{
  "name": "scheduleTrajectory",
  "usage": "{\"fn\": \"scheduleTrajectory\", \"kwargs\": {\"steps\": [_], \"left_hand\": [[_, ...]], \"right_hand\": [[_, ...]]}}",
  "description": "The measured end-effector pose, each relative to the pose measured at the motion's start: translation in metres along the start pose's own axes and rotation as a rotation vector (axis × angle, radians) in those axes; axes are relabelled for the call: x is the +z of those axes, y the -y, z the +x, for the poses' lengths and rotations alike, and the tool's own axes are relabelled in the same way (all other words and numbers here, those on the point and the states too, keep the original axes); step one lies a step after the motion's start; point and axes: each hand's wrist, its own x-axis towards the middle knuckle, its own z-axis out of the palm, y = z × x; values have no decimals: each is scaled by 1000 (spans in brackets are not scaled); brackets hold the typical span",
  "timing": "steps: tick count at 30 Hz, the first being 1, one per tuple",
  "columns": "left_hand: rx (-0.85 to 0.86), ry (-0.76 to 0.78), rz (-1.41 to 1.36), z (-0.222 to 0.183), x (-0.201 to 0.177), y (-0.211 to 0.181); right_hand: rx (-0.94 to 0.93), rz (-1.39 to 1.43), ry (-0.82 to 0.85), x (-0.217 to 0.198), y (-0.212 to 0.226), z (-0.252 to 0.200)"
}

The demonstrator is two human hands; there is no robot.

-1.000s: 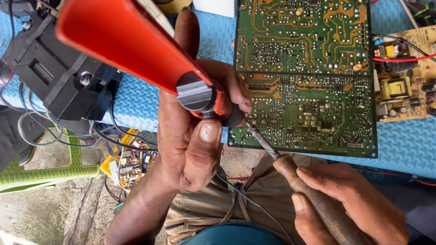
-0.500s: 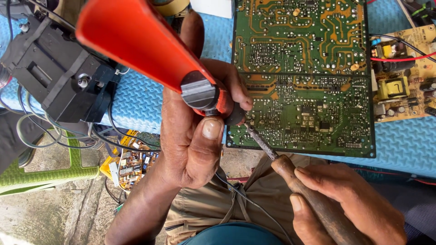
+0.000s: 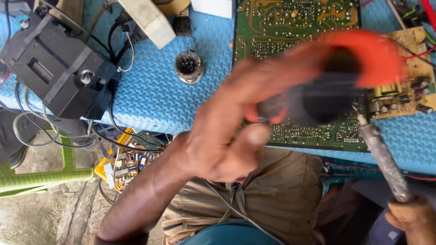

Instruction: Desoldering components from a circuit board using a soldering iron and a desoldering pump

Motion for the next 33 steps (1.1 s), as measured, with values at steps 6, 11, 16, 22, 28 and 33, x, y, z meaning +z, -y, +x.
{"fn": "scheduleTrajectory", "kwargs": {"steps": [6,11,16,22,28,33], "left_hand": [[2,-499,-638,-22,-26,-50],[-170,-938,-715,-68,-3,-52],[-271,-970,-854,-101,22,-27],[-297,-1011,-816,-113,27,-18],[-299,-1004,-775,-116,29,-20],[-310,-1008,-754,-122,30,-22]], "right_hand": [[210,98,-144,8,-11,-18],[274,148,-257,27,25,18],[175,57,-249,31,49,51],[-63,48,-209,40,59,118],[-337,30,-78,54,83,176],[-438,109,22,65,87,204]]}}
